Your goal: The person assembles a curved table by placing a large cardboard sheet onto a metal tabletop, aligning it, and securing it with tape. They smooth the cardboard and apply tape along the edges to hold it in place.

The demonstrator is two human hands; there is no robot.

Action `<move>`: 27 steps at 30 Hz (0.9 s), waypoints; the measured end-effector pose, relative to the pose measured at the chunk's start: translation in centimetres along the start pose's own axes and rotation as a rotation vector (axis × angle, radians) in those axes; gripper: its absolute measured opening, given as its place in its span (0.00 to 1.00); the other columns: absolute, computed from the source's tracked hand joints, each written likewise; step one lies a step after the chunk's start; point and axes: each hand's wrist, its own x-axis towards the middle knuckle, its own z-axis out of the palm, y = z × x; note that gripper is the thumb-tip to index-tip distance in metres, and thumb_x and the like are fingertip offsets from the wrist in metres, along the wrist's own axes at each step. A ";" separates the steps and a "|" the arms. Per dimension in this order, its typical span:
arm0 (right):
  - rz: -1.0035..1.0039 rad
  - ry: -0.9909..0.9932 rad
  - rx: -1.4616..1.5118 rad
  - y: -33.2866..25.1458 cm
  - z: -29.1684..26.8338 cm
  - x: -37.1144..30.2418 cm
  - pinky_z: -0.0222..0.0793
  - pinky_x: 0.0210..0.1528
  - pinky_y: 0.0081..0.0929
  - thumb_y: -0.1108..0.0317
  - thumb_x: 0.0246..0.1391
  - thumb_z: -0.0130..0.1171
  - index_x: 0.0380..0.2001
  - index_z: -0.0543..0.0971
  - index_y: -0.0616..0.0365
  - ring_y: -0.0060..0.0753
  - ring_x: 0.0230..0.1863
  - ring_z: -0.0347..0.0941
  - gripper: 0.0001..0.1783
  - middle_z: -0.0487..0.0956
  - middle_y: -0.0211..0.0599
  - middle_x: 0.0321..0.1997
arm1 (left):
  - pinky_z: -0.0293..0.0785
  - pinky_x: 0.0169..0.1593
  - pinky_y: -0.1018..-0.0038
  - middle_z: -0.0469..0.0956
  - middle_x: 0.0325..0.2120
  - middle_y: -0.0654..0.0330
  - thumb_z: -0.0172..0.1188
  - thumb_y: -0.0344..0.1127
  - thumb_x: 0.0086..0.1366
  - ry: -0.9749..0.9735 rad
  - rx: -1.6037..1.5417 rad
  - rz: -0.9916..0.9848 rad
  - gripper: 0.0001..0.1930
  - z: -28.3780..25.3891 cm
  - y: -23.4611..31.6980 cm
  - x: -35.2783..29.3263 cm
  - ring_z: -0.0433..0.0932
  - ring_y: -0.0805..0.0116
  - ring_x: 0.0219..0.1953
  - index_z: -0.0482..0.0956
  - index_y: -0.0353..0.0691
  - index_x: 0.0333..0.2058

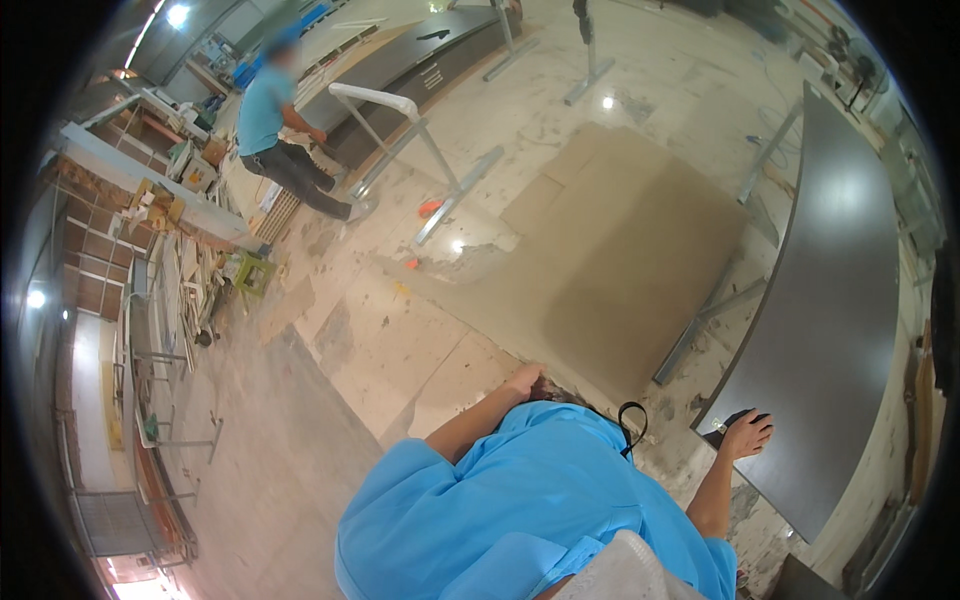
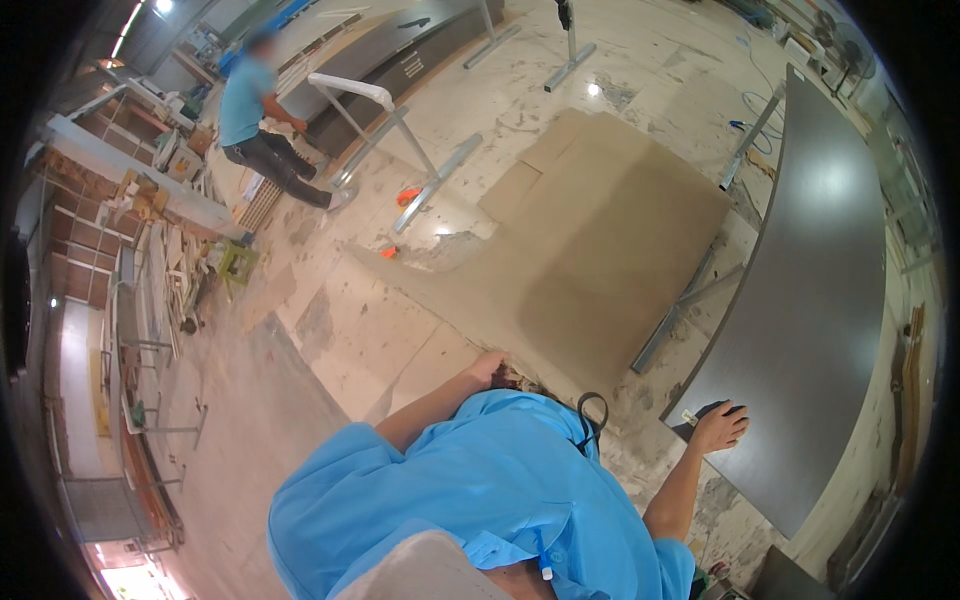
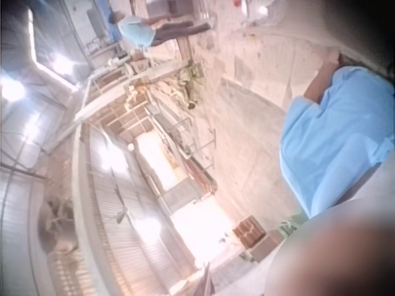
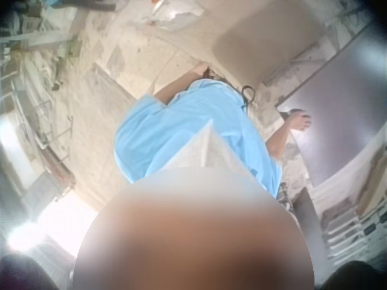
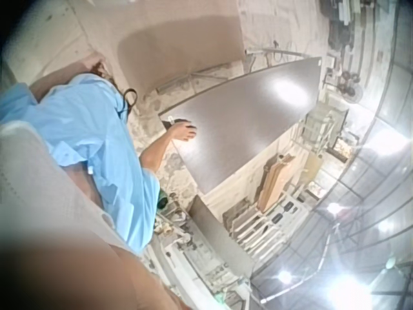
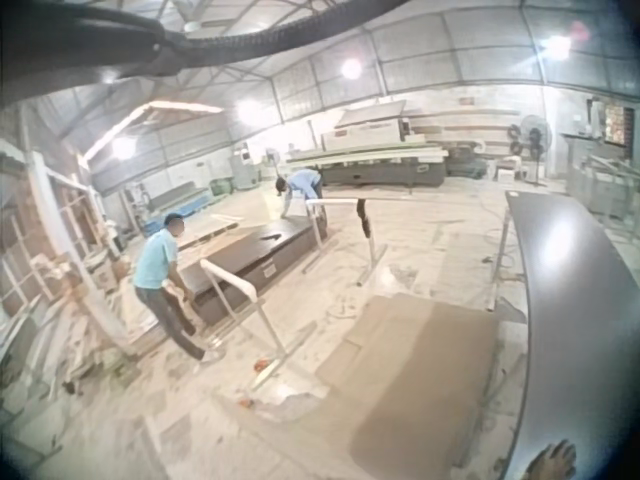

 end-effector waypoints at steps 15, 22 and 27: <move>-0.003 0.015 -0.028 0.5 0.8 0.2 0.47 0.74 0.51 0.40 0.72 0.35 0.73 0.60 0.47 0.44 0.79 0.49 0.35 0.56 0.44 0.79 | 0.74 0.21 0.63 0.75 0.19 0.56 0.57 0.42 0.68 -0.052 -0.068 0.018 0.10 -0.8 -1.0 0.1 0.75 0.60 0.18 0.74 0.43 0.31; 0.001 -0.002 -0.020 0.5 0.6 0.0 0.45 0.75 0.53 0.41 0.72 0.35 0.74 0.58 0.45 0.45 0.79 0.47 0.35 0.53 0.43 0.79 | 0.70 0.18 0.65 0.72 0.16 0.58 0.57 0.39 0.68 -0.020 -0.113 0.032 0.10 -0.7 -1.1 -0.9 0.72 0.62 0.15 0.73 0.44 0.28; 0.001 -0.009 -0.019 0.5 0.5 -0.1 0.47 0.74 0.53 0.41 0.72 0.36 0.74 0.59 0.46 0.46 0.79 0.48 0.35 0.55 0.43 0.79 | 0.79 0.27 0.59 0.73 0.24 0.57 0.59 0.41 0.67 -0.068 -0.057 0.039 0.11 -0.9 -1.1 -0.6 0.74 0.61 0.24 0.74 0.40 0.36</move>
